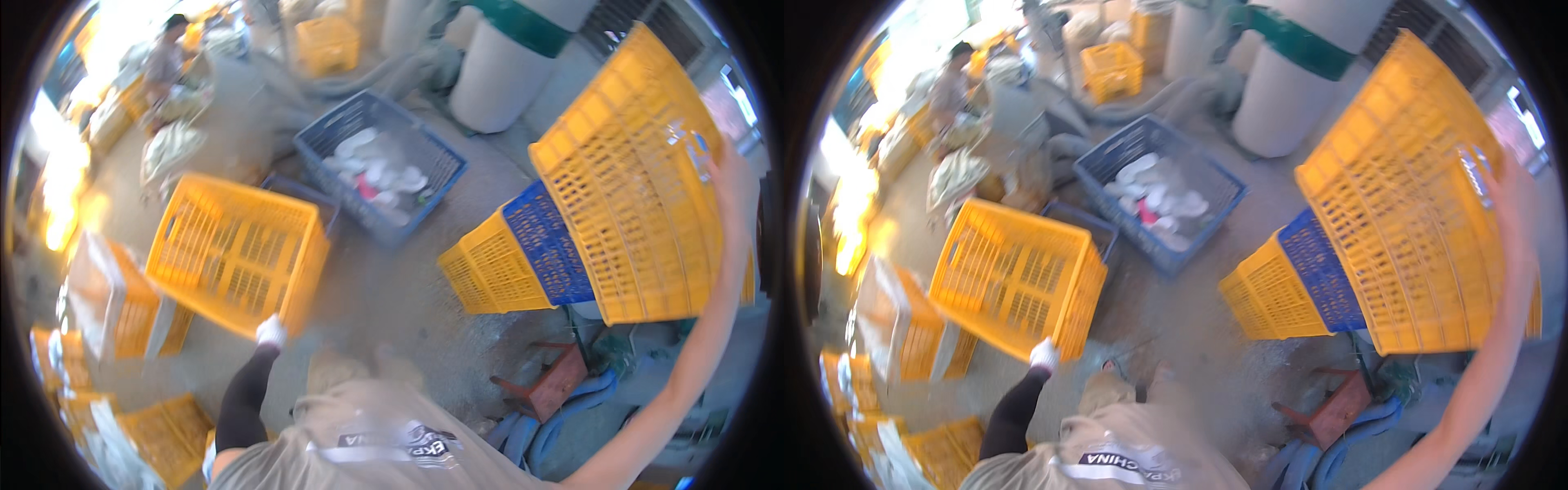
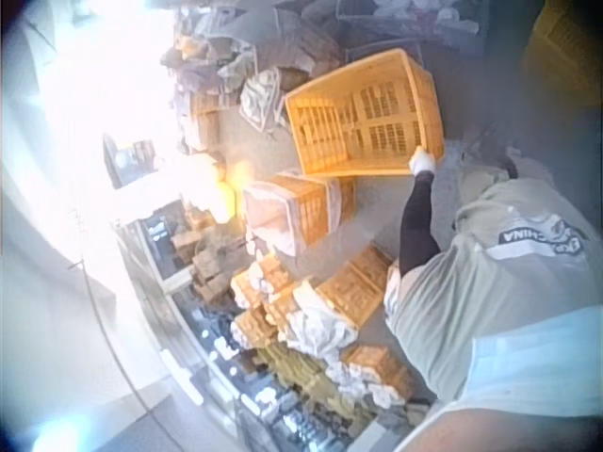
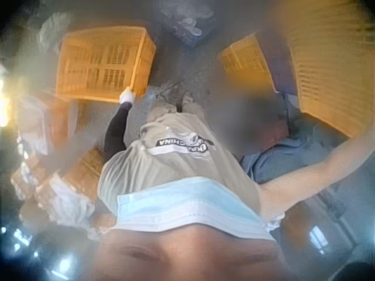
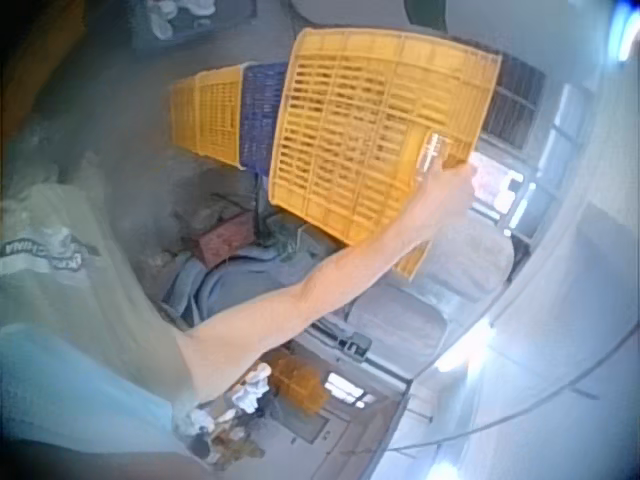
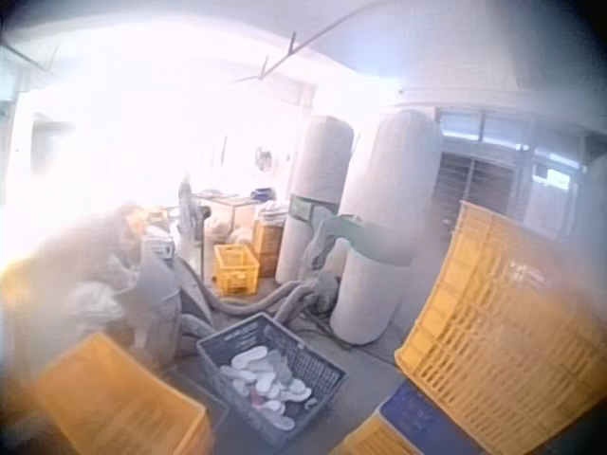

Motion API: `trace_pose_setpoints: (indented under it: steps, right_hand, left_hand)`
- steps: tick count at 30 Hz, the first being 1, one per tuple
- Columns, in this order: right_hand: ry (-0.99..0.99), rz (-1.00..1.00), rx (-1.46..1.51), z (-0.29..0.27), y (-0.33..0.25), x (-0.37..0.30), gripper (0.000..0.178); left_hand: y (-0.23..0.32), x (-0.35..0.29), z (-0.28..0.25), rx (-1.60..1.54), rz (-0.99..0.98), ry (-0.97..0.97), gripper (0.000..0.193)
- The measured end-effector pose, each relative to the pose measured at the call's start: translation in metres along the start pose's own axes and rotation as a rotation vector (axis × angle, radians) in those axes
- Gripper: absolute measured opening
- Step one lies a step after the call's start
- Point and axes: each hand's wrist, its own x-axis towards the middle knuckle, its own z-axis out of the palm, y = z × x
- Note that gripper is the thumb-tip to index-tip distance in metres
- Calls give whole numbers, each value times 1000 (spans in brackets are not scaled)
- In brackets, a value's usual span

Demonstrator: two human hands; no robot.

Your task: The person sits on the floor and repeatedly picks up white slippers, wipes them with a cloth, and places them into a yellow basket. The person then transfers the slippers into a white sack and stacks the baskets.

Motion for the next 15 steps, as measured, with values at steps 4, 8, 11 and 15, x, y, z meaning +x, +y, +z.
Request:
trace_pose_setpoints:
  steps: [4, 8, 11, 15]
  right_hand:
    - [-33, -23, -71, -57, -46, -93, 38]
    - [-71, 243, -35, -127, -154, -213, 43]
    - [-191, 283, -93, -175, -267, -309, 36]
    - [-144, 184, 5, -227, -407, -410, 21]
  left_hand:
    - [29, 3, -38, 31, 27, -165, 30]
    - [42, -1, -80, -10, 135, -347, 39]
    - [30, -7, -101, -240, 324, -316, 50]
    - [-9, -22, -121, -163, 516, -260, 52]
